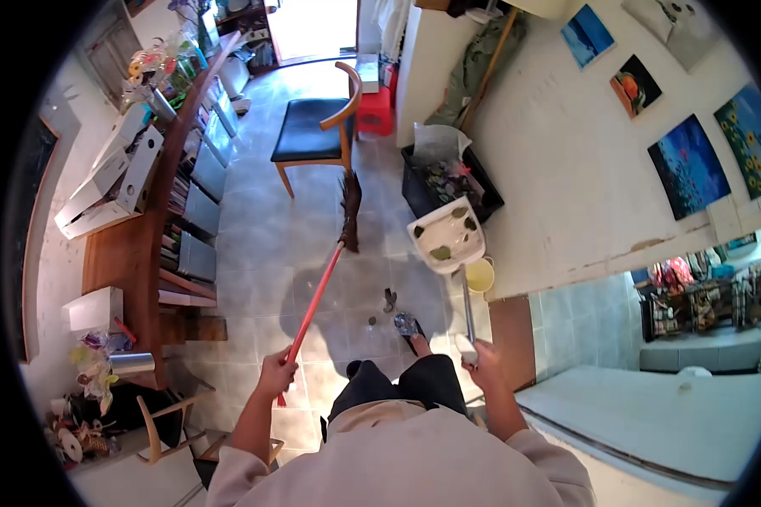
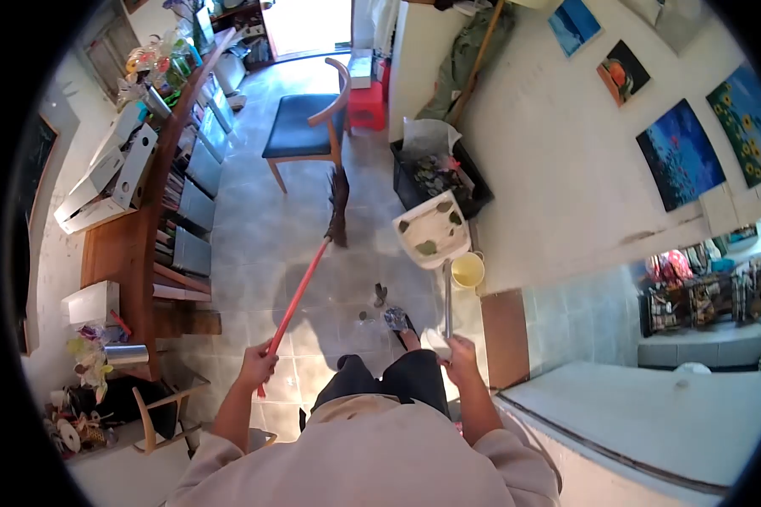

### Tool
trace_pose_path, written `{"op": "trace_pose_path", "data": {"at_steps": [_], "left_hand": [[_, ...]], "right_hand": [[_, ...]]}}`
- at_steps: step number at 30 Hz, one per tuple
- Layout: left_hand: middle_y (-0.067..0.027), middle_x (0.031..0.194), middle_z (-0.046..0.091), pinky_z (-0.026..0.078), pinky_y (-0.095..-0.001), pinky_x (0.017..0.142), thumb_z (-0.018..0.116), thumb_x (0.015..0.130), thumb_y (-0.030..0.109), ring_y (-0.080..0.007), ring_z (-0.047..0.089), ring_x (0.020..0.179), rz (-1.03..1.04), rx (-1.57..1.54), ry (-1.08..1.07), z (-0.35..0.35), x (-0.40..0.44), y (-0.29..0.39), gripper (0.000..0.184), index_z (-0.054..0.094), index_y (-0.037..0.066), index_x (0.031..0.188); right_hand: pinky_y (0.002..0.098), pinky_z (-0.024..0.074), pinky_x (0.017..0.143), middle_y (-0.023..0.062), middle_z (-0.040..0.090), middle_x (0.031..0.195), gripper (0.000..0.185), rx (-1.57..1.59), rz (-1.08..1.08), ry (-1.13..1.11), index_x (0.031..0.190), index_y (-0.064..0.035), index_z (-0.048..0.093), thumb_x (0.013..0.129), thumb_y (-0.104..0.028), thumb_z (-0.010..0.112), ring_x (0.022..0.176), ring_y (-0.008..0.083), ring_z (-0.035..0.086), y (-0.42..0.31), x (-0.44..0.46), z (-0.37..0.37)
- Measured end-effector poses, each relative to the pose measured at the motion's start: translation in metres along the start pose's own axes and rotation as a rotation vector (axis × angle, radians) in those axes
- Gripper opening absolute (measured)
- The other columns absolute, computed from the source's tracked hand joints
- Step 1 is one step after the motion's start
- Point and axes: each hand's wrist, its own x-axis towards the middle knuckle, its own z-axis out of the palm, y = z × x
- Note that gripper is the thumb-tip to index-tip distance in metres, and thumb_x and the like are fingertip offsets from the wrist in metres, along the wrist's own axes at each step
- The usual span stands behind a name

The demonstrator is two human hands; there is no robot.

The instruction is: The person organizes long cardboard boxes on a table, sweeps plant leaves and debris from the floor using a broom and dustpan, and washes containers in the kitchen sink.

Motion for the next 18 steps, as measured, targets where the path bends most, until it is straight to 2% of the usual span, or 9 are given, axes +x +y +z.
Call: {"op": "trace_pose_path", "data": {"at_steps": [1, 3, 4, 5, 8, 11, 14, 18], "left_hand": [[-0.0046, 0.066, 0.055, 0.043, -0.0308, 0.04, 0.06, 0.082, 0.003, -0.0124, 0.051, 0.049, 0.023, 0.134, 0.007, -0.005, 0.022, -0.008, 0.057, 0.049, 0.003, 0.138], [-0.0136, 0.072, 0.064, 0.05, -0.0376, 0.053, 0.063, 0.077, 0.005, -0.0227, 0.062, 0.057, 0.138, 0.438, 0.023, -0.003, 0.064, -0.018, 0.058, 0.054, 0.005, 0.134], [-0.0181, 0.078, 0.066, 0.051, -0.0397, 0.061, 0.062, 0.075, 0.005, -0.0287, 0.065, 0.067, 0.258, 0.567, 0.053, 0.003, 0.09, -0.032, 0.053, 0.058, 0.005, 0.128], [-0.0225, 0.085, 0.068, 0.052, -0.0418, 0.07, 0.061, 0.073, 0.005, -0.0346, 0.068, 0.077, 0.382, 0.694, 0.087, 0.01, 0.115, -0.045, 0.049, 0.063, 0.004, 0.122], [-0.0248, 0.095, 0.066, 0.052, -0.0443, 0.077, 0.057, 0.072, 0.004, -0.041, 0.065, 0.089, 0.293, 0.882, -0.039, 0.044, 0.165, -0.051, 0.039, 0.065, 0.003, 0.111], [-0.0223, 0.099, 0.067, 0.053, -0.0446, 0.08, 0.055, 0.075, 0.006, -0.0387, 0.065, 0.091, 0.368, 0.992, -0.03, 0.082, 0.198, -0.077, 0.031, 0.065, 0.004, 0.104], [-0.0207, 0.1, 0.067, 0.054, -0.046, 0.081, 0.056, 0.079, 0.01, -0.037, 0.066, 0.092, 0.152, 1.114, -0.139, 0.115, 0.193, -0.075, 0.033, 0.064, 0.005, 0.11], [-0.0198, 0.096, 0.067, 0.054, -0.0463, 0.078, 0.057, 0.08, 0.011, -0.0363, 0.066, 0.09, 0.106, 1.287, -0.253, 0.129, 0.155, -0.089, 0.042, 0.056, 0.006, 0.122]], "right_hand": [[0.0295, 0.0368, 0.04, 0.0119, 0.057, 0.069, 0.016, 0.261, 0.169, 0.024, 0.084, 0.0012, 0.058, 0.089, -0.012, 0.052, 0.053, 0.0188, 0.054, 0.018, -0.014, -0.003], [0.0291, 0.0362, 0.04, 0.0115, 0.053, 0.065, 0.019, 0.252, 0.246, 0.054, 0.082, 0.0017, 0.057, 0.091, -0.013, 0.049, 0.05, 0.0187, 0.052, 0.044, -0.04, -0.005], [0.029, 0.0358, 0.04, 0.011, 0.052, 0.064, 0.02, 0.269, 0.305, 0.079, 0.082, 0.0015, 0.056, 0.091, -0.014, 0.049, 0.05, 0.0186, 0.051, 0.061, -0.048, -0.008], [0.0278, 0.0357, 0.043, 0.007, 0.05, 0.066, 0.019, 0.199, 0.369, 0.113, 0.082, -0.0003, 0.055, 0.091, -0.016, 0.048, 0.051, 0.015, 0.048, 0.075, -0.056, -0.012], [0.0273, 0.0352, 0.043, 0.006, 0.049, 0.065, 0.017, 0.277, 0.479, 0.122, 0.084, -0.0004, 0.056, 0.09, -0.014, 0.048, 0.052, 0.0144, 0.047, 0.117, -0.065, -0.032], [0.0271, 0.0347, 0.044, 0.0058, 0.048, 0.065, 0.019, 0.287, 0.584, 0.23, 0.089, 0.0005, 0.056, 0.093, -0.016, 0.047, 0.053, 0.0147, 0.046, 0.168, -0.056, -0.057], [0.0284, 0.0353, 0.043, 0.0076, 0.048, 0.067, 0.022, 0.253, 0.631, 0.261, 0.094, 0.001, 0.055, 0.095, -0.019, 0.046, 0.053, 0.0166, 0.048, 0.219, -0.045, -0.083], [0.0307, 0.0357, 0.04, 0.0109, 0.051, 0.066, 0.021, 0.2, 0.707, 0.321, 0.091, 0.0028, 0.055, 0.092, -0.018, 0.05, 0.05, 0.0191, 0.05, 0.282, -0.022, -0.127]]}}
